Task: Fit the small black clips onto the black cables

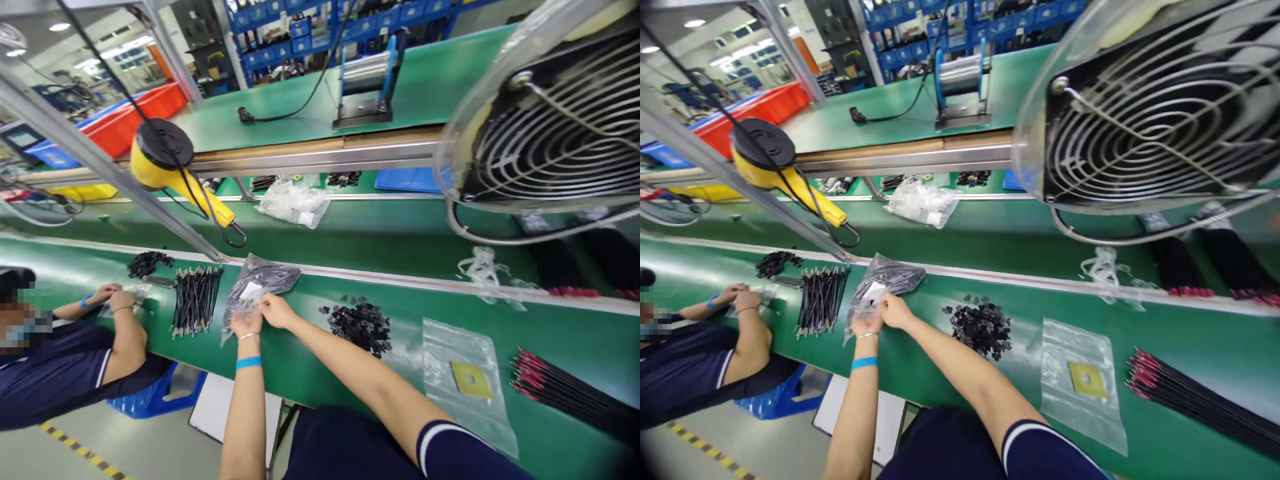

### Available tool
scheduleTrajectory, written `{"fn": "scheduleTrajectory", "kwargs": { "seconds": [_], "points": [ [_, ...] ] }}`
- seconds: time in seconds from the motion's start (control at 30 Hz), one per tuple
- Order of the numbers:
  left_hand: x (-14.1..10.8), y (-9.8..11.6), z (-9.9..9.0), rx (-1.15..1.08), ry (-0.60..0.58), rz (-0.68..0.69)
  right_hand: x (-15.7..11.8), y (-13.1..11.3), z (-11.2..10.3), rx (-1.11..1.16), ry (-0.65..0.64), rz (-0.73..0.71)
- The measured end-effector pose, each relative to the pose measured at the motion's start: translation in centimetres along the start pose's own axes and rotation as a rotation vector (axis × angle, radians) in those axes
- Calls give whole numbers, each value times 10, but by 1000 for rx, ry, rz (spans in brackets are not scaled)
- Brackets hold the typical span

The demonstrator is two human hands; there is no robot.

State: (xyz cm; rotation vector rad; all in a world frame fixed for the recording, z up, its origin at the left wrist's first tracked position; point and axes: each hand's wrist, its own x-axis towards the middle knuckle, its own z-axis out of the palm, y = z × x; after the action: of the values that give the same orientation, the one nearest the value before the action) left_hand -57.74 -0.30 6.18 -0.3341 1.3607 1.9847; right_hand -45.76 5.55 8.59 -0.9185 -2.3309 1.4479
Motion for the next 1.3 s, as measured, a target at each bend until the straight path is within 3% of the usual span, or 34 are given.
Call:
{"fn": "scheduleTrajectory", "kwargs": {
  "seconds": [0.07,0.13,0.2,0.27,0.33,0.43,0.53,0.6,0.73,0.83,0.97,1.07,1.17,1.23,1.3],
  "points": [
    [-12,-1,-17,107,-13,6,-32,10,4,1,8,-4],
    [-33,-19,-34,222,-57,-15,-74,30,-2,-24,37,2],
    [-58,-53,-44,349,-131,-36,-116,59,-19,-71,80,22],
    [-80,-94,-41,478,-220,-20,-146,91,-47,-137,146,52],
    [-94,-132,-22,588,-328,46,-161,123,-81,-214,220,82],
    [-102,-176,22,720,-503,154,-163,160,-127,-311,298,130],
    [-110,-205,60,839,-668,215,-164,183,-150,-362,291,137],
    [-119,-220,72,914,-755,246,-169,190,-154,-368,269,118],
    [-141,-237,71,1048,-848,343,-193,191,-154,-326,291,103],
    [-149,-240,68,1123,-873,431,-230,184,-145,-275,383,156],
    [-155,-243,59,1188,-894,540,-324,176,-98,-197,514,324],
    [-166,-248,33,1224,-914,558,-417,181,-52,-144,566,552],
    [-187,-257,4,1272,-920,518,-498,205,-28,-118,616,877],
    [-204,-261,-8,1296,-895,508,-533,235,-30,-96,598,1049],
    [-220,-260,-8,1275,-837,498,-552,272,-43,-90,602,1146]
  ]
}}
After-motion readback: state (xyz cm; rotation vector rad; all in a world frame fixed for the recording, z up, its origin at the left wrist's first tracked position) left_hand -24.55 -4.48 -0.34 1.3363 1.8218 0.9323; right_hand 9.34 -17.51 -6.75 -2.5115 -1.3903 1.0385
